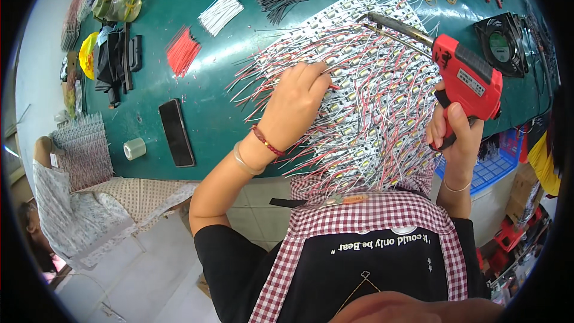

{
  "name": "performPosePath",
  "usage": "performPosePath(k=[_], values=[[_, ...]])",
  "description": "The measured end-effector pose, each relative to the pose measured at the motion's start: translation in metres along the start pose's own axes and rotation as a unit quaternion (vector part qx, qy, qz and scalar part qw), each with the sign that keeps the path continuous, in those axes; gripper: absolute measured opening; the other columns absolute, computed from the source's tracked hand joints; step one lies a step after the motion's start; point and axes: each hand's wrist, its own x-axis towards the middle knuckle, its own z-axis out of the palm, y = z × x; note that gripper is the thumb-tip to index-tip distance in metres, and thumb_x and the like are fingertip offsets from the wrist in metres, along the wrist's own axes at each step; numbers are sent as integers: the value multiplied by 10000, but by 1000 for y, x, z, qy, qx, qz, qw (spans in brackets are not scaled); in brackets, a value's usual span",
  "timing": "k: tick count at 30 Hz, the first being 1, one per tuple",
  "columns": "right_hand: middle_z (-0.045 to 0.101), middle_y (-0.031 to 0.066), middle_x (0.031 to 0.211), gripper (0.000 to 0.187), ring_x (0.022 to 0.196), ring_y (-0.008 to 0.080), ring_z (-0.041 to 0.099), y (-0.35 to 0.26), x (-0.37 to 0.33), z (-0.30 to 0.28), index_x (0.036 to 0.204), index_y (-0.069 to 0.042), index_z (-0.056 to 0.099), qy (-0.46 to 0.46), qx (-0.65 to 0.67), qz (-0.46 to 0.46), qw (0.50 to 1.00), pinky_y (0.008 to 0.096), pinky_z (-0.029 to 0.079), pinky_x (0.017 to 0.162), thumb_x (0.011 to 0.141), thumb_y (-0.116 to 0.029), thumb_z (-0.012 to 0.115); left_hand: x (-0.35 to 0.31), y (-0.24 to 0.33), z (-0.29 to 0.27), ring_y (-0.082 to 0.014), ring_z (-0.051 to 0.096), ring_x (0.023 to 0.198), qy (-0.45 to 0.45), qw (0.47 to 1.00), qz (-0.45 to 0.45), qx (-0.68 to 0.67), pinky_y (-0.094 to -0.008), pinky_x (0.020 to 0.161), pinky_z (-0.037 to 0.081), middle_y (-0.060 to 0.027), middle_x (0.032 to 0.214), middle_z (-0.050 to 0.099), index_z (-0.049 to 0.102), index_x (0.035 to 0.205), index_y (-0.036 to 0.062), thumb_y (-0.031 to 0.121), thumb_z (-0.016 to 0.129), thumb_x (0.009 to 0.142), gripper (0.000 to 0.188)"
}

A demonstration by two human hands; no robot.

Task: The person uses a soldering iron to attach small wires to a large grid of LED lights. They systematically move the soldering iron across the board, applying heat to secure the connections while holding the wires in place with their other hand.

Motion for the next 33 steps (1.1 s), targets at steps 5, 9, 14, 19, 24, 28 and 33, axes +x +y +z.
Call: performPosePath(k=[5,9,14,19,24,28,33], values=[[466,38,540,360,403,94,431,1,-1,-2,1158,95,502,2,6,-1,1000,252,419,421,924,-174,552,-5,8,8,-310,566,968,25,999,-21,19,-390,826,450,-133,1129,573,600,951,18,-63,571,718,248],[465,39,541,353,402,93,427,0,0,-1,1157,95,504,2,5,3,1000,252,417,421,924,-166,545,-3,7,8,-287,573,916,13,1000,-24,9,-381,807,452,-134,1140,557,610,927,19,-77,564,713,239],[466,38,545,352,403,89,421,1,-1,-3,1155,96,509,4,6,-1,1000,249,412,421,923,-167,545,-2,10,6,-263,575,856,-8,997,-73,-19,-375,793,452,-130,1116,554,627,876,32,-85,556,724,205],[463,35,551,371,409,88,422,0,-1,-3,1152,96,511,8,5,3,1000,247,410,430,920,-191,555,2,8,4,-302,563,886,-26,999,-47,1,-387,801,449,-159,1138,542,615,900,11,-59,542,738,191],[453,29,558,385,409,88,421,0,-2,-4,1153,95,509,10,10,13,1000,253,408,435,922,-210,555,6,14,2,-291,597,820,-25,997,-70,10,-382,757,471,-137,1026,572,649,873,31,-79,563,745,189],[448,26,552,399,401,87,421,1,-1,-6,1160,90,491,9,0,8,1000,250,408,425,932,-234,547,11,12,-2,-314,589,785,-59,989,-102,-84,-376,695,486,-142,942,570,652,870,22,-72,560,768,166],[445,21,539,411,385,82,422,1,-1,-8,1170,79,462,24,0,4,1000,238,411,404,955,-267,521,0,26,-2,-319,578,800,-74,993,-88,-36,-392,708,469,-129,923,572,644,874,22,-84,564,732,194]])
